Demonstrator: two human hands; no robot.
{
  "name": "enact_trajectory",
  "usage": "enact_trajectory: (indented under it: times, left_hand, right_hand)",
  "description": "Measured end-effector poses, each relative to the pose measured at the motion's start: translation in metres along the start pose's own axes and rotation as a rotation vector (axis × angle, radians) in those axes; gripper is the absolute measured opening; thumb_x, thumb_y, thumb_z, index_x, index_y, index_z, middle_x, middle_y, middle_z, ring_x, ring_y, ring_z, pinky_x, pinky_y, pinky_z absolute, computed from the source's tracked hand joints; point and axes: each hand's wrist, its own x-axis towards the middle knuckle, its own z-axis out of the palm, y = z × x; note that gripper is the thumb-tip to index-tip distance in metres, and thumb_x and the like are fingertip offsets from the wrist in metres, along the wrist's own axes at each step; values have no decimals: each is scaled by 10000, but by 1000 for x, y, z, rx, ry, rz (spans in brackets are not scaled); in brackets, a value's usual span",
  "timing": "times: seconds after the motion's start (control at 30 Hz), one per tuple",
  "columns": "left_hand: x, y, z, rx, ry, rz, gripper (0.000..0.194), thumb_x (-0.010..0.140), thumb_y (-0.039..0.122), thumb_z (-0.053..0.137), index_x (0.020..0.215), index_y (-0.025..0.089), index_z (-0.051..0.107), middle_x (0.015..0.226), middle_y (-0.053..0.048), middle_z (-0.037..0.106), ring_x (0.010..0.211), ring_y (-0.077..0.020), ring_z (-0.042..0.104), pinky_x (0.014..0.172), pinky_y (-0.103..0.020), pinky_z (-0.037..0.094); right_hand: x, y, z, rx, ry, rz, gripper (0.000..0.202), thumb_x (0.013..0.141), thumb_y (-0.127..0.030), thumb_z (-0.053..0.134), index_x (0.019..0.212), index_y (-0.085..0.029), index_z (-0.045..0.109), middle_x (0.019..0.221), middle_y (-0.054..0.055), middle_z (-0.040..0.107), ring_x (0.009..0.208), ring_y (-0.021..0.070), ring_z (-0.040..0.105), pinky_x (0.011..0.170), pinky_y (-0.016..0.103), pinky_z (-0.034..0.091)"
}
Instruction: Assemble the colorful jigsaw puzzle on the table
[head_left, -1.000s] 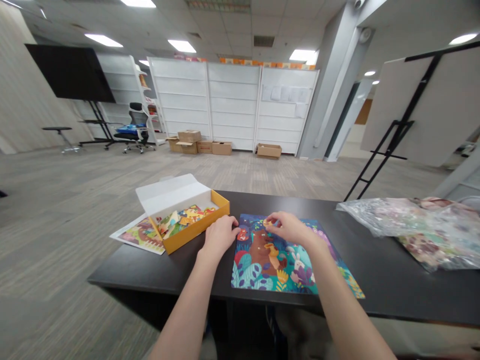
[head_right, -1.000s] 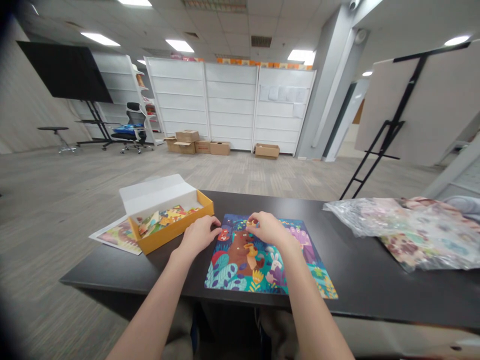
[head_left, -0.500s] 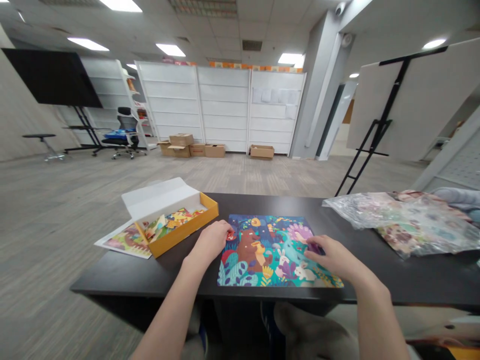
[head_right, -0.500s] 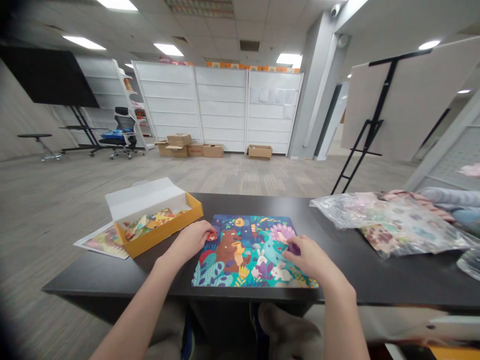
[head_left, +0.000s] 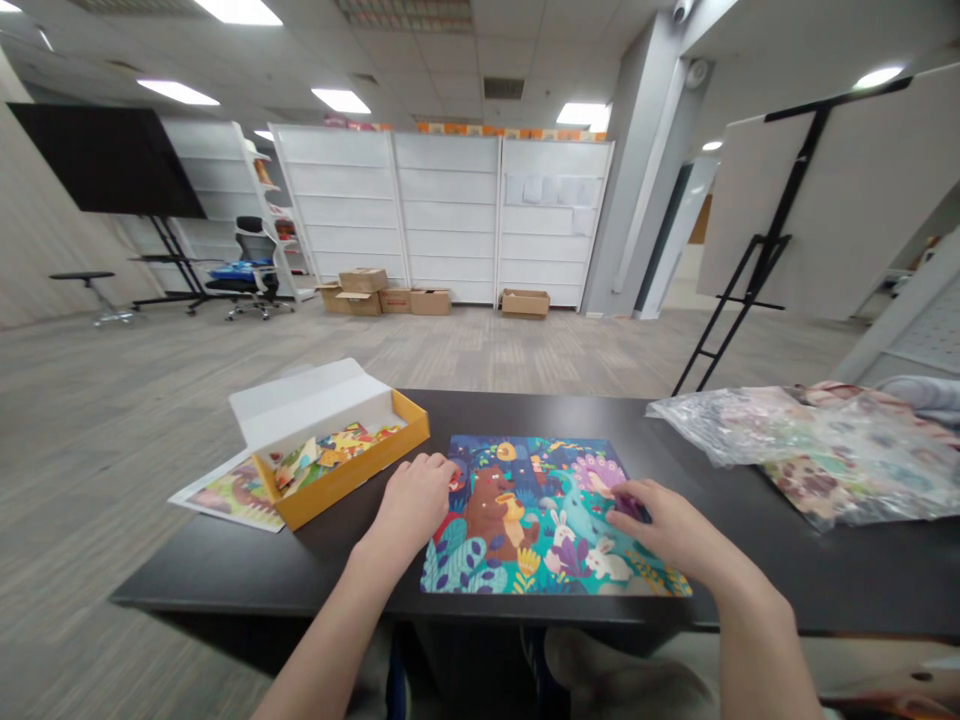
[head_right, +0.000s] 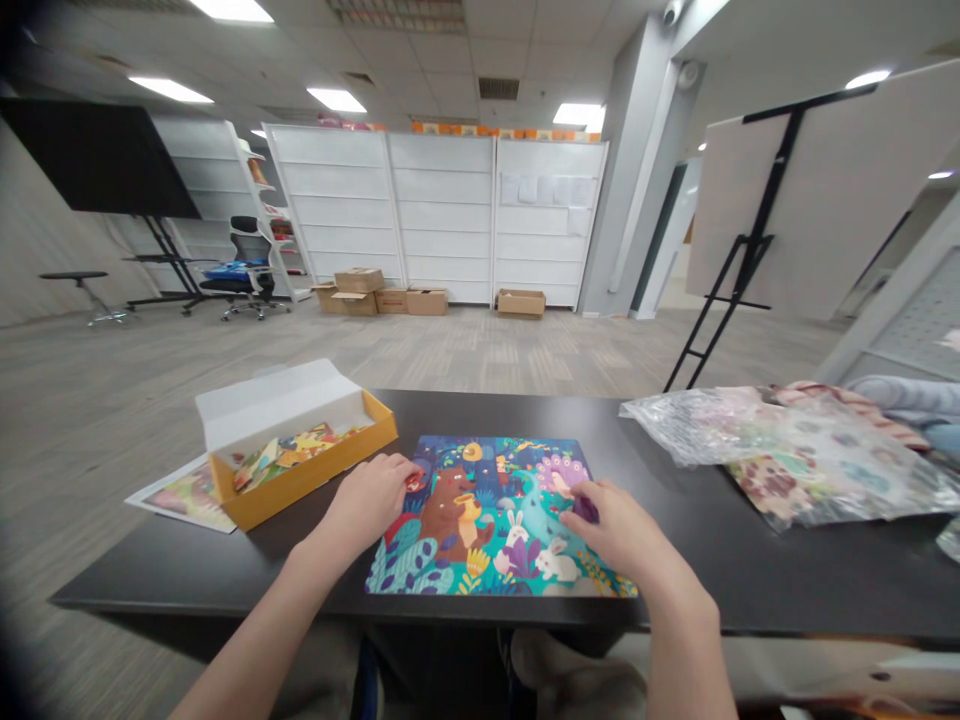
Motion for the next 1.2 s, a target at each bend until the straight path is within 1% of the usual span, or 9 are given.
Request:
enact_trajectory:
  times: [0.1,0.27,0.4,0.6,0.73,0.87,0.97,1.07,1.2]
  left_hand:
    - [-2,3,-3,20,-6,-8,348,917,73,434,1130,187,684,1027,-95,717,1011,-275,634,831,-399,467]
    - [-6,12,-8,90,-53,68,259,859,120,572,1098,165,662,1047,-118,691,1018,-303,630,860,-421,454]
    - [-8,19,-8,91,-27,30,287,933,159,464,1151,160,651,1103,-142,665,1050,-311,612,872,-436,459]
    - [-11,16,4,-6,-22,67,414,1015,381,392,1306,169,596,1350,-161,600,1233,-324,556,974,-459,459]
    - [-16,14,13,-86,-31,39,614,995,542,371,1409,115,524,1466,-201,519,1361,-345,470,1086,-498,404]
    - [-26,17,19,-161,-25,42,736,990,602,308,1485,73,438,1601,-213,336,1497,-338,284,1197,-503,280]
    - [-36,23,22,-218,21,86,725,999,609,276,1542,136,364,1652,-155,236,1530,-306,208,1217,-489,255]
    - [-42,31,23,-233,51,128,701,991,625,300,1565,224,327,1660,-93,236,1535,-296,194,1221,-497,247]
    - [-41,39,25,-223,0,161,686,985,634,309,1563,267,332,1648,-62,276,1526,-304,226,1224,-510,229]
  right_hand:
    - [-2,1,-1,25,9,-1,424,860,-422,536,1140,-153,706,1090,151,712,979,290,664,871,368,478]
    - [-3,2,1,7,13,-26,390,869,-402,544,1119,-155,714,1060,145,705,949,276,663,876,369,483]
    - [-7,3,8,-28,36,-37,348,852,-395,593,1093,-181,725,1124,144,683,1021,287,642,917,370,478]
    - [-18,1,9,-7,-23,-37,441,835,-449,621,1181,-189,702,1311,150,606,1179,306,582,1022,393,451]
    - [-22,-4,10,-14,-44,-5,569,802,-472,657,1294,-187,647,1390,159,553,1273,330,519,1062,412,437]
    - [-20,-12,25,-59,41,-37,721,807,-527,661,1431,-189,531,1467,172,498,1346,355,457,1105,463,400]
    - [-16,-19,44,-119,138,-103,765,868,-640,555,1488,-199,468,1561,160,404,1453,360,328,1158,495,332]
    - [-14,-23,61,-169,173,-144,713,933,-676,405,1492,-240,470,1598,122,370,1486,337,290,1183,512,280]
    - [-12,-21,69,-212,186,-143,693,955,-661,357,1499,-247,470,1601,117,370,1475,335,316,1180,520,279]
